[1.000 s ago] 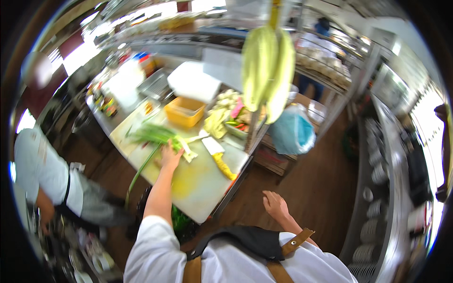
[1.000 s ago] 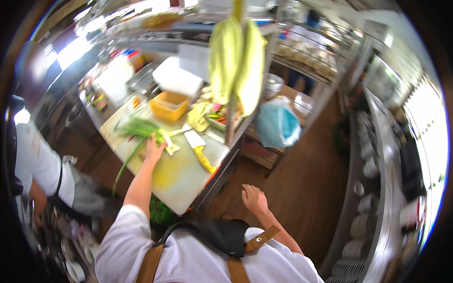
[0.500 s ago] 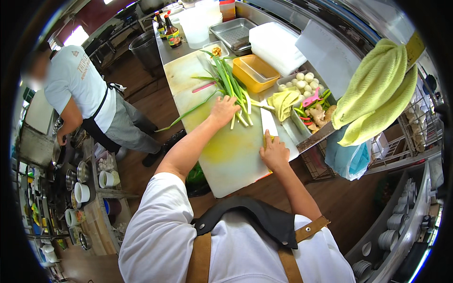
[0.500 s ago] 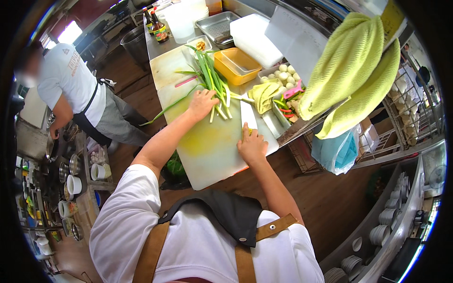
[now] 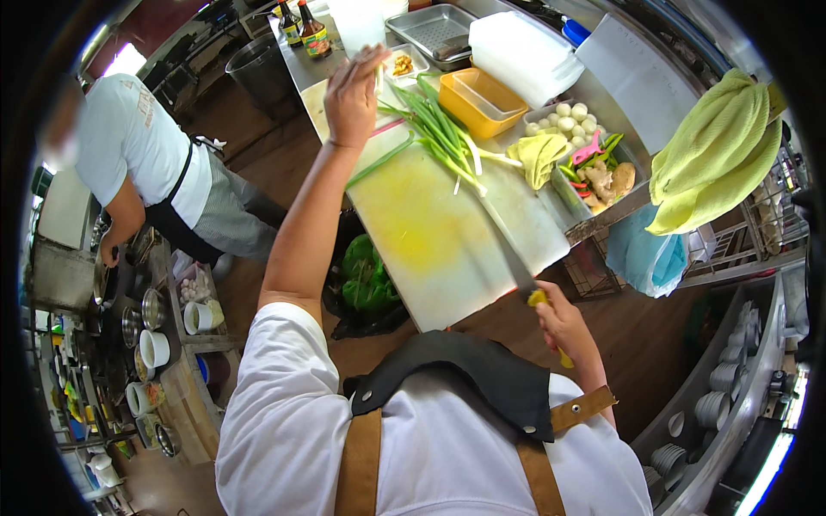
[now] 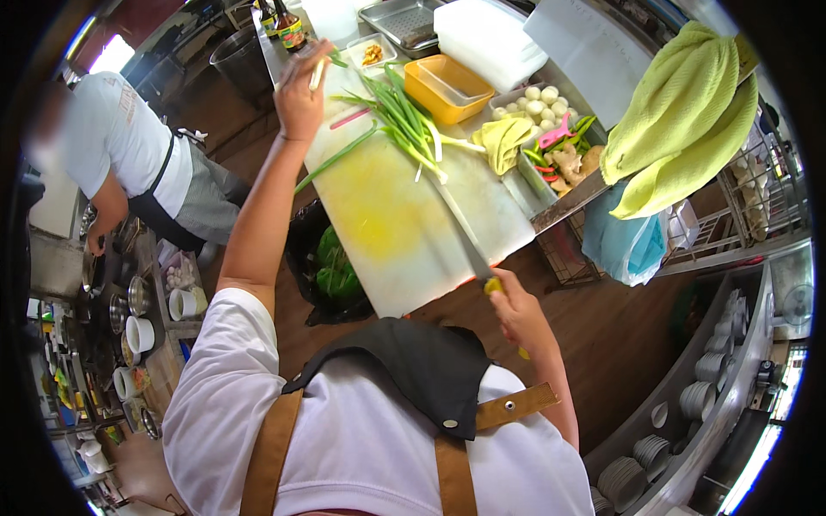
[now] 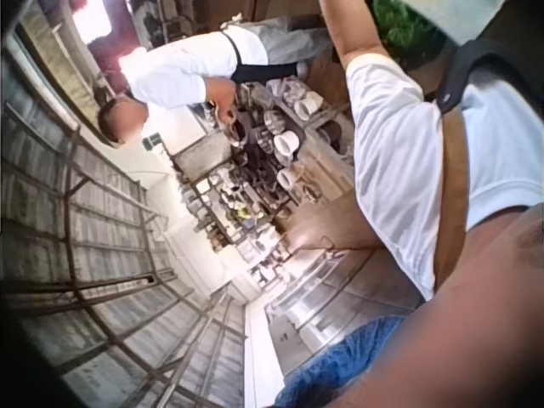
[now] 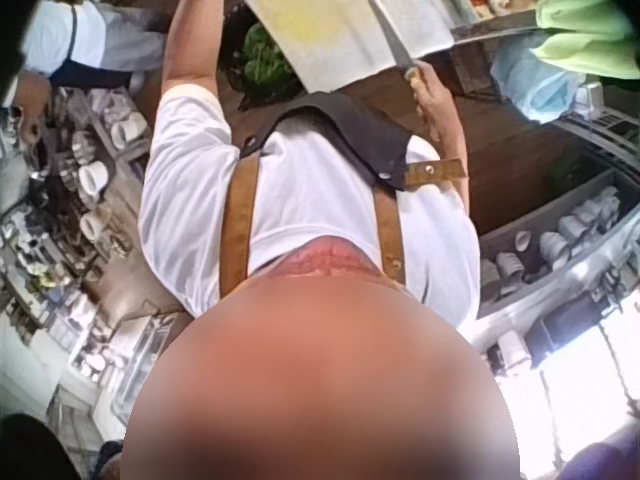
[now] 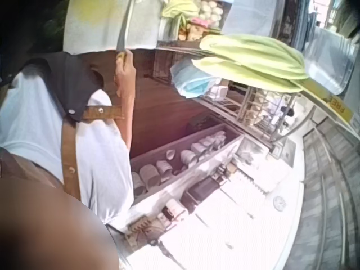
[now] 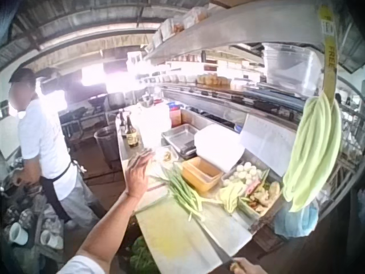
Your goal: The person trims and peels green onions on a cutting board using a knife, discarding outer layers into a bin. The person then gathers the trimmed green onions and places them on the board, while another person works at the stove in the background.
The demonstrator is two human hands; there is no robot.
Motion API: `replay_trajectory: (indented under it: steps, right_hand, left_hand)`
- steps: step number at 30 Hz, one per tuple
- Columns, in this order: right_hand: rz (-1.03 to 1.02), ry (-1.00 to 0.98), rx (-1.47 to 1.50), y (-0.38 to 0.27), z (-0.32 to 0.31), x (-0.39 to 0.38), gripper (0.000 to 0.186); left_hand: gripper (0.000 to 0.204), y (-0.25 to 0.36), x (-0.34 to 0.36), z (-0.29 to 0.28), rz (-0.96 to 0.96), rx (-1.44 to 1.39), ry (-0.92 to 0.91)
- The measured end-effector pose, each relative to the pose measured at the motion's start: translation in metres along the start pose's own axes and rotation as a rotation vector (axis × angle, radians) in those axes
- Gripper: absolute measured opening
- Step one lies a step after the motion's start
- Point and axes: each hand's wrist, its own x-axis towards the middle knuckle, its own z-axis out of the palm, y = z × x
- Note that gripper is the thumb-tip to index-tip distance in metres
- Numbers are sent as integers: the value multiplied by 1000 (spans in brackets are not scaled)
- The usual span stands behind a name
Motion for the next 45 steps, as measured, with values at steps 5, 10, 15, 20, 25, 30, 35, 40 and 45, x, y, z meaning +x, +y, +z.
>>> replay_trajectory:
  steps: [5,10,15,20,25,30,35,40,45]
  right_hand:
    - [-71,-240,-258,-7,55,60,42]
    - [-91,-33,-367,-20,45,88,41]
    - [-289,-22,-695,0,33,61,44]
    - [-370,97,-792,29,41,40,51]
    - [-336,32,-837,0,51,24,58]
    - [-340,-1,-767,16,60,26,57]
    - [-231,-33,-666,30,32,-11,58]
    - [-317,7,-733,8,44,20,58]
    - [-341,-9,-810,27,49,16,57]
  left_hand:
    - [46,48,17,-51,230,81,-114]
    - [48,68,-103,-56,211,229,-572]
    - [39,87,-216,-51,28,163,-905]
    - [20,105,-212,-53,-188,-41,-867]
    - [11,115,-207,-44,-320,-22,-927]
    - [11,121,-206,-39,-334,41,-852]
    - [11,95,-206,-46,-392,0,-886]
    - [11,109,-206,-40,-364,-35,-909]
    - [12,110,-202,-40,-428,-100,-870]
